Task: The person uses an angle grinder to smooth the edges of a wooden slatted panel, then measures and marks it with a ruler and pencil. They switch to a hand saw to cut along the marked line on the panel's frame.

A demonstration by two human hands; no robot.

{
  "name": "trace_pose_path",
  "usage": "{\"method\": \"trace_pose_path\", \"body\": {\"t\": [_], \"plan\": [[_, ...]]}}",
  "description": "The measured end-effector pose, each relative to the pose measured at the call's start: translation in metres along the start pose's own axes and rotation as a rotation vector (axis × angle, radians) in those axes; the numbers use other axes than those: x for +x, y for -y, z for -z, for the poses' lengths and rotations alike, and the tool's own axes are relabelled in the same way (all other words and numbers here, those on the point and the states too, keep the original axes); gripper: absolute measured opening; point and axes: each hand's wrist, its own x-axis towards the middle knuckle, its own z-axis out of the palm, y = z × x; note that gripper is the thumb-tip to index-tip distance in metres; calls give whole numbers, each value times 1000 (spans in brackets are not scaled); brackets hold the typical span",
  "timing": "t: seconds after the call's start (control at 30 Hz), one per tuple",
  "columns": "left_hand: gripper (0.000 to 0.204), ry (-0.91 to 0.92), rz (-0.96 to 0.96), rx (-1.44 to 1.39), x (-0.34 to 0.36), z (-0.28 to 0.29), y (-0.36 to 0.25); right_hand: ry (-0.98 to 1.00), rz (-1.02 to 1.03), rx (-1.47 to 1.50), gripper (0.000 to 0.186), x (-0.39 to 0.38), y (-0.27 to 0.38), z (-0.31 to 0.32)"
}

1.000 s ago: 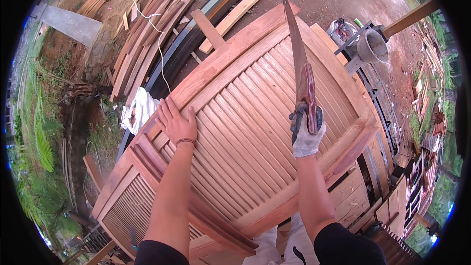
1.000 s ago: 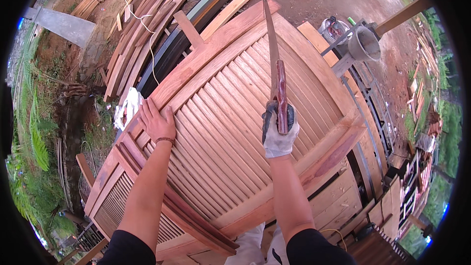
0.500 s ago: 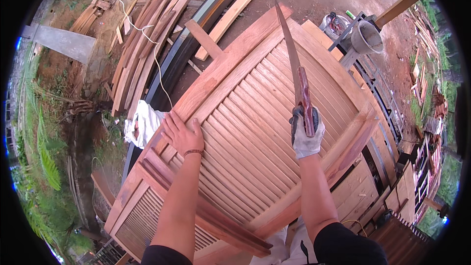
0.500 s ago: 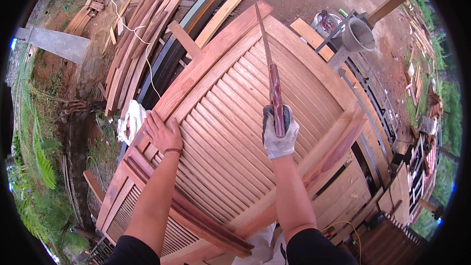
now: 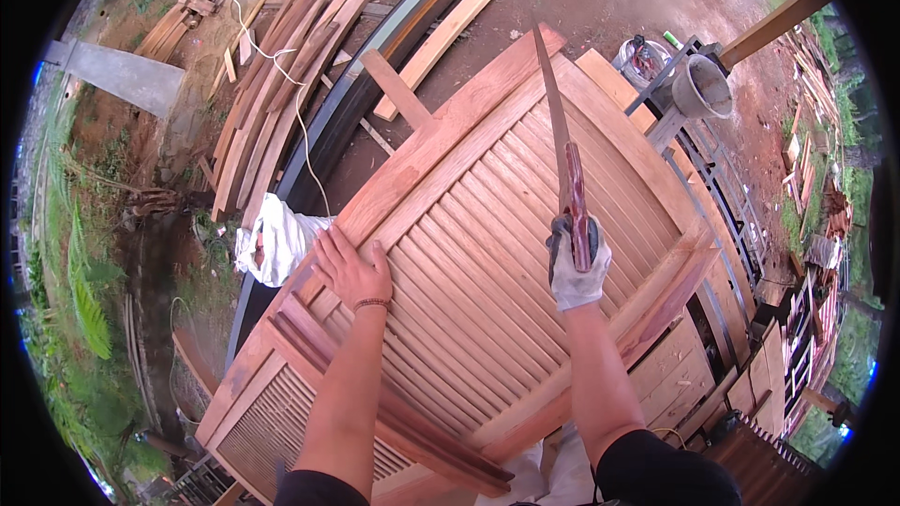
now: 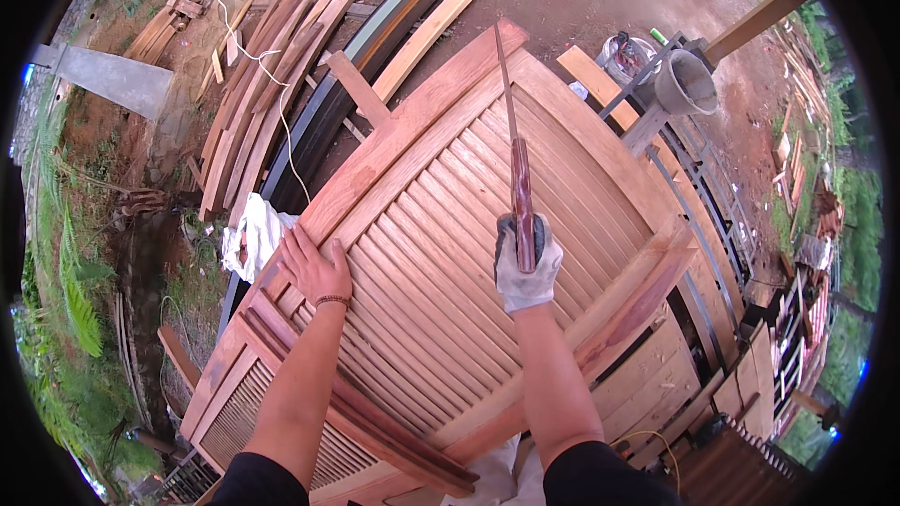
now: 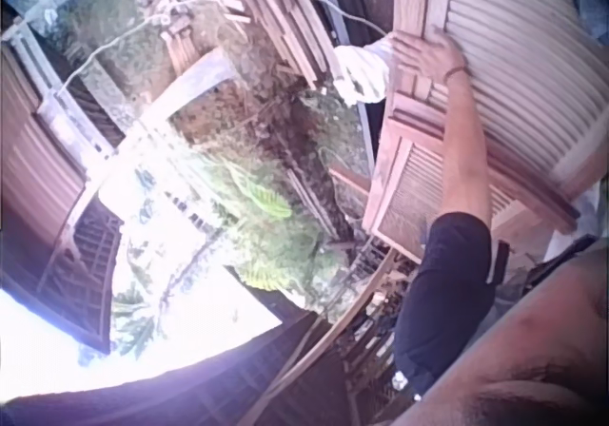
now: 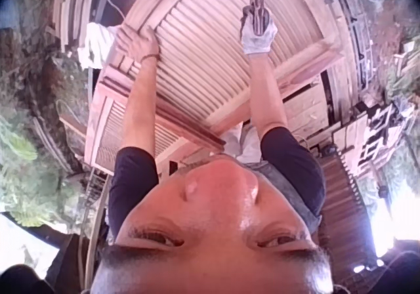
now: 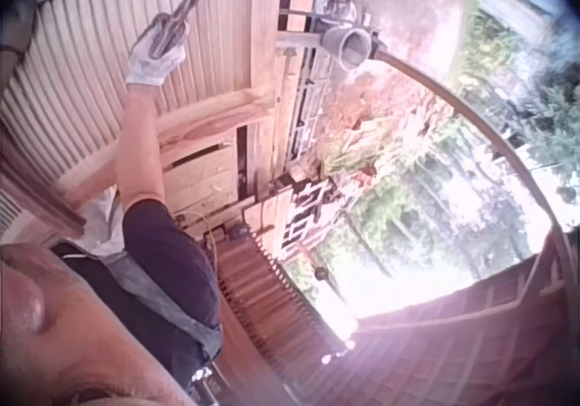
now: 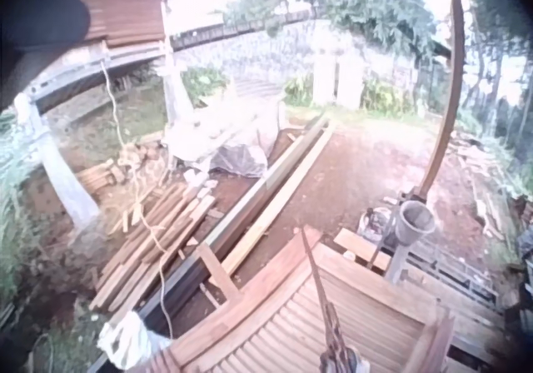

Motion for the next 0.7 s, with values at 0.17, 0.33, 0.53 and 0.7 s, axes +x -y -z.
{"method": "trace_pose_path", "body": {"t": [0.17,0.33,0.53,0.7], "plan": [[79,-10,-2,14,-2,-3,-5,60,-100,102,9,38,11,-1],[83,-48,8,51,3,-10,8,106,64,12,11,40,-8,-4],[93,102,57,-12,34,15,5,146,-47,27,11,54,-8,15],[86,156,71,19,33,27,-5,118,-57,57,10,42,-21,14]]}}
